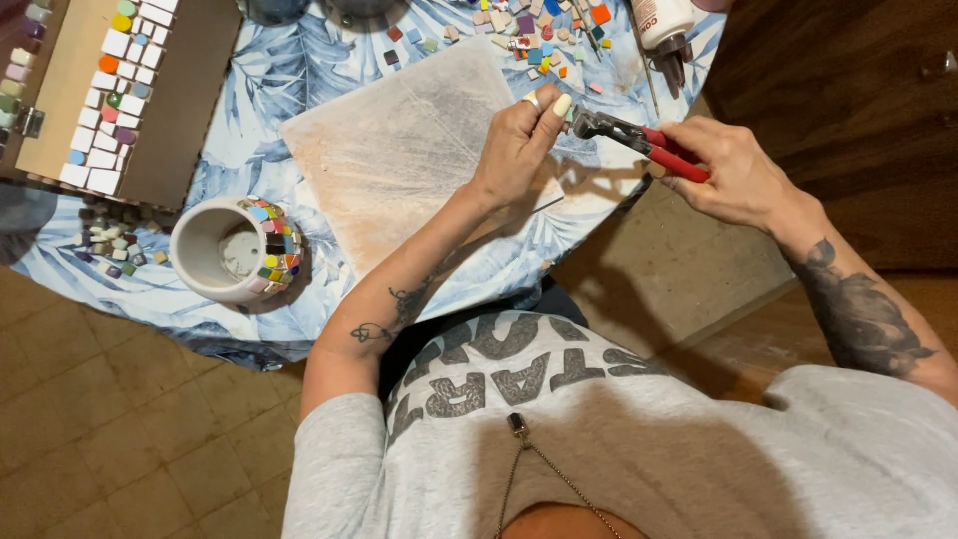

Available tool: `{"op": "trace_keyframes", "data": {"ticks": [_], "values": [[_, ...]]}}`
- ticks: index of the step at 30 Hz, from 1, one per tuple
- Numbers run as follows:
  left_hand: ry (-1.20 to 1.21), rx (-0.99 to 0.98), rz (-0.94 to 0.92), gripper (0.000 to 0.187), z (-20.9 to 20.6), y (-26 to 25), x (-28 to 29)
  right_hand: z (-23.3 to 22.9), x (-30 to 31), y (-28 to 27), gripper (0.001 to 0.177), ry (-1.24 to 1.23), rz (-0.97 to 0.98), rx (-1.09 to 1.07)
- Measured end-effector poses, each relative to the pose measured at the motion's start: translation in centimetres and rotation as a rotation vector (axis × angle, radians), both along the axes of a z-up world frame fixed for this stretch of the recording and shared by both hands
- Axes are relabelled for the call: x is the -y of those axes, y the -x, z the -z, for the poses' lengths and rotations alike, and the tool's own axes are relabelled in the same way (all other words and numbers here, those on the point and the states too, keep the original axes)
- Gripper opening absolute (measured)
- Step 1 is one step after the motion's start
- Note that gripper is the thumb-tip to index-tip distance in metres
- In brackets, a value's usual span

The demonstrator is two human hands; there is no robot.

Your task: Decorating a small ceramic cup with colorful mosaic tiles, including cutting tiles to size and gluing them.

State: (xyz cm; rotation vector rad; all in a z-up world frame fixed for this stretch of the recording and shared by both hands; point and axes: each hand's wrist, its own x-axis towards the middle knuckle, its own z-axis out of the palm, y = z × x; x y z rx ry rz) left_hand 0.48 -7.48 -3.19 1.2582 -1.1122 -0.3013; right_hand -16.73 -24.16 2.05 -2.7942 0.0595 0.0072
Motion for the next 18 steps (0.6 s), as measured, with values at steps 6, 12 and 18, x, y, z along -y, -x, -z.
{"op": "trace_keyframes", "data": {"ticks": [6,12,18], "values": [[-0.022,-0.13,0.06,0.029,-0.3,-0.1,0.0,0.7,0.1,0.7,0.034,-0.059,0.081,0.004],[-0.105,-0.232,0.063,0.03,0.3,-0.4,1.7,1.6,0.6,1.9,0.043,-0.089,0.159,-0.002],[-0.328,-0.482,0.1,0.021,1.3,-3.6,3.3,1.9,0.4,1.9,0.045,-0.105,0.175,0.08]]}}
